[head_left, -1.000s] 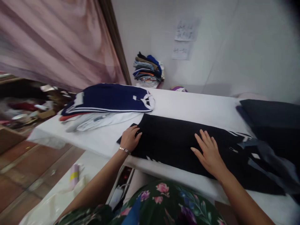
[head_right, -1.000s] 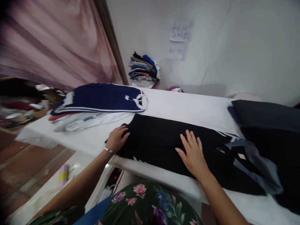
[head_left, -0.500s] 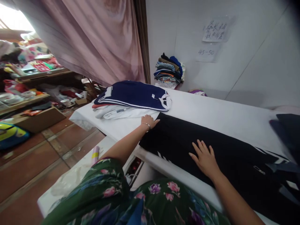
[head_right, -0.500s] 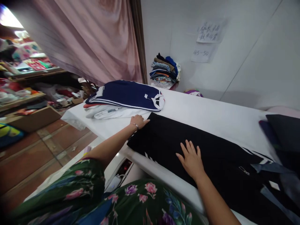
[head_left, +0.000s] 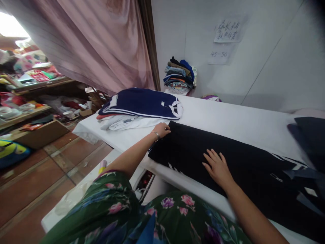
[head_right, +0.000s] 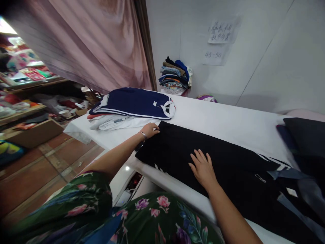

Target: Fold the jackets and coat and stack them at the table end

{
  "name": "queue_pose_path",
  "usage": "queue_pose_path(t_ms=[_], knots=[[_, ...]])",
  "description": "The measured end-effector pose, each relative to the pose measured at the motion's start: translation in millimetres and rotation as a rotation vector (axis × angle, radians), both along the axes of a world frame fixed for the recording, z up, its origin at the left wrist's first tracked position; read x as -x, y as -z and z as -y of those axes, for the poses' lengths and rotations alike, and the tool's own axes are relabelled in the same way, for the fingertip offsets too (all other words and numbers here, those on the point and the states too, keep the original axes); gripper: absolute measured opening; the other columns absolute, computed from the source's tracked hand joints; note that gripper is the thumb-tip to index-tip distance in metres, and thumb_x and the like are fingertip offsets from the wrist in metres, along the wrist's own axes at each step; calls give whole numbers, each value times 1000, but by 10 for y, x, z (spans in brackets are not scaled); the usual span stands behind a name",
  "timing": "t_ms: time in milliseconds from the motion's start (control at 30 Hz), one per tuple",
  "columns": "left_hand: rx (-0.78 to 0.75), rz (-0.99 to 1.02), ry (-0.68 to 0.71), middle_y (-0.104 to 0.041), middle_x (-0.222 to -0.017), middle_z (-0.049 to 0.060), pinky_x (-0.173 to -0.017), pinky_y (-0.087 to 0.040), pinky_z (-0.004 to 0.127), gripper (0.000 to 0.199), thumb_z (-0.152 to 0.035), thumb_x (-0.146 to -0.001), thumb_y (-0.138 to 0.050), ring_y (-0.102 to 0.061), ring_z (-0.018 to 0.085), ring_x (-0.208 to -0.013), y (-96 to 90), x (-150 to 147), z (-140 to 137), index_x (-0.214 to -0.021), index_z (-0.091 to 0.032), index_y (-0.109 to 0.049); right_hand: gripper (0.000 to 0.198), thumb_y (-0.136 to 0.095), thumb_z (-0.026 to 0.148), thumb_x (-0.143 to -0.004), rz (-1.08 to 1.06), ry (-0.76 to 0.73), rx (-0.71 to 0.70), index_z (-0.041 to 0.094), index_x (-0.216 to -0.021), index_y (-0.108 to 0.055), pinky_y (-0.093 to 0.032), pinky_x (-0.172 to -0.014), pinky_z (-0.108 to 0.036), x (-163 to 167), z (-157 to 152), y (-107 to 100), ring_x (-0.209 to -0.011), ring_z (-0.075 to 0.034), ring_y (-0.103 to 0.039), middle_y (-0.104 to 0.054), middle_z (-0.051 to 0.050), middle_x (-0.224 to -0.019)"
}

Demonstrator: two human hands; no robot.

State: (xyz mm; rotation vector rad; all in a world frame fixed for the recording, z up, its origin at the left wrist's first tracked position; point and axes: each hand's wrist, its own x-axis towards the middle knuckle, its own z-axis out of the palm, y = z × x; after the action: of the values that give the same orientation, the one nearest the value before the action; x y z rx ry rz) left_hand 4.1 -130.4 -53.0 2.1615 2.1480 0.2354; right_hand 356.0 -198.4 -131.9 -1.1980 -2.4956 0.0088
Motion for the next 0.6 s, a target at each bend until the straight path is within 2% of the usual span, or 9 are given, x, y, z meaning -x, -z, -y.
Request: queue_pose_path(t_ms=[100, 167, 267, 367, 433, 500, 600], knots=[[57, -30, 208, -66, -104, 1, -90, -42, 28, 21, -32, -72, -68, -55, 19, -102, -4, 11, 93, -92, -24, -70, 42, -39, 39, -93, 3, 11, 40, 19, -125, -56, -24, -107, -51, 10, -8, 11, -132, -27, -36, -50, -10, -137], [77, -95, 276, -64, -111, 2, -92, -41, 30, 26, -30, -70, -70, -54, 20, -106, 2, 14, 129, -96, -25, -69, 40, -38, 38, -93, -13, 19, 60, 20, -124, -57, -24, -107, -50, 14, -18, 11, -131, -27, -38, -51, -9, -136], [85, -187, 313, -61, -116, 4, -92, -40, 33, 27, -26, -74, -66, -52, 21, -108, 13, 9, 124, -100, -25, -68, 38, -35, 37, -94, -83, 34, 107, 22, -119, -61, -26, -106, -50, 13, -49, -10, -129, -25, -42, -55, -8, -132], [79, -226, 358, -63, -111, 5, -90, -40, 34, 19, -23, -80, -56, -52, 21, -107, 9, 6, 78, -93, -25, -70, 39, -33, 39, -95, -182, 65, 188, 24, -112, -65, -29, -104, -51, 13, -87, -52, -125, -24, -48, -60, -7, -126], [61, -209, 383, -64, -108, 5, -90, -40, 34, 20, -22, -84, -50, -53, 21, -105, -3, 12, 50, -89, -23, -69, 40, -33, 40, -95, -228, 86, 233, 24, -112, -65, -30, -103, -50, 12, -105, -80, -122, -24, -50, -62, -7, -123], [25, -164, 378, -64, -106, 6, -91, -40, 32, 22, -22, -86, -46, -53, 19, -104, -16, 25, 37, -90, -21, -68, 40, -34, 41, -94, -231, 95, 245, 23, -116, -63, -32, -103, -49, 9, -113, -101, -123, -24, -49, -61, -8, -124], [-10, -109, 348, -65, -104, 5, -91, -40, 30, 21, -22, -87, -45, -54, 18, -103, -20, 40, 48, -93, -21, -65, 44, -41, 42, -90, -147, 96, 206, 22, -127, -55, -32, -103, -49, 9, -118, -121, -130, -27, -40, -54, -10, -133]])
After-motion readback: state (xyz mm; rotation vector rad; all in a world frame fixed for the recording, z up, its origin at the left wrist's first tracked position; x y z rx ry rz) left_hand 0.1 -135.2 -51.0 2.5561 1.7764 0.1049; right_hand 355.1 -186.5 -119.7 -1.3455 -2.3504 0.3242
